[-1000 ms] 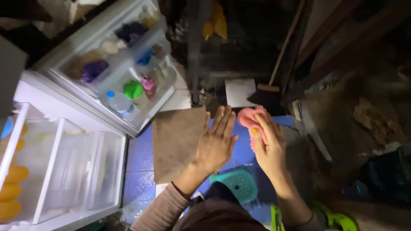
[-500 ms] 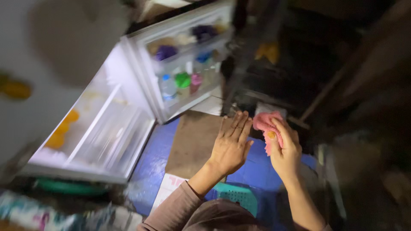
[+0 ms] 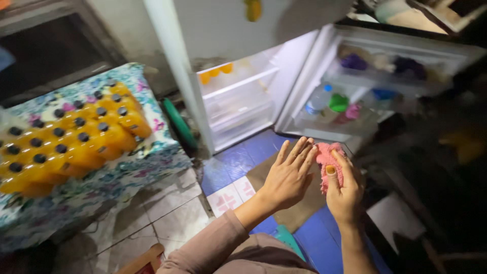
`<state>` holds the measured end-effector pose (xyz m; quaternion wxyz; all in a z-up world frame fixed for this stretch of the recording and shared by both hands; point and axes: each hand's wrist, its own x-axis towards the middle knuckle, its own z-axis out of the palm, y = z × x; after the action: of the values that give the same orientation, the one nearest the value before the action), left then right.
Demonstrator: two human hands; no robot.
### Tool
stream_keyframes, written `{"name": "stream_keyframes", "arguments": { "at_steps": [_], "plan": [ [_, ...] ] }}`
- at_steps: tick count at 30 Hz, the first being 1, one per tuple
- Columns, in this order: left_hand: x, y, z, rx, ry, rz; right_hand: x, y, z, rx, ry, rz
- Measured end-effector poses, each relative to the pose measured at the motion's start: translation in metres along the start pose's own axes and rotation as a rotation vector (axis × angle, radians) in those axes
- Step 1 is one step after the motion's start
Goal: The person wipes orange juice bottles with a pink cloth and places them into a refrigerator. The person also arranges bottles on a table and opens the refrigerator door multiple times to store the bottles.
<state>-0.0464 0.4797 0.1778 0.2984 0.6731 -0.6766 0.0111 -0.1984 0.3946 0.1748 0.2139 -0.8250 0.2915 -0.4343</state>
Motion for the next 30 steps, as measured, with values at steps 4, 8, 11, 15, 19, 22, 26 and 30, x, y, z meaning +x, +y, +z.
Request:
{"name": "stream_keyframes", "arguments": {
  "at_steps": [4,8,11,15,19,22,26,30],
  "plan": [
    [-0.027,-0.041,-0.031,0.037,0.037,-0.029,0.004,-0.034,0.050,0.067,0.004,-0.003],
    [-0.052,-0.098,-0.075,0.055,0.056,-0.021,0.012,-0.082,0.113,0.246,-0.002,0.263],
    [-0.074,-0.151,-0.111,0.081,0.058,-0.036,0.024,-0.118,0.171,0.208,0.010,-0.013],
    [-0.103,-0.211,-0.150,0.157,0.089,-0.102,0.033,-0.158,0.242,0.287,-0.054,0.032],
    [-0.132,-0.255,-0.182,0.218,0.135,-0.172,0.044,-0.193,0.293,0.343,-0.107,-0.015],
    [-0.152,-0.284,-0.196,0.264,0.205,-0.224,0.054,-0.217,0.319,0.386,-0.169,-0.051],
    [-0.179,-0.324,-0.204,0.363,0.253,-0.308,0.059,-0.245,0.347,0.466,-0.308,0.134],
    [-0.207,-0.372,-0.212,0.431,0.281,-0.432,0.061,-0.263,0.367,0.512,-0.325,0.025]
  ]
}}
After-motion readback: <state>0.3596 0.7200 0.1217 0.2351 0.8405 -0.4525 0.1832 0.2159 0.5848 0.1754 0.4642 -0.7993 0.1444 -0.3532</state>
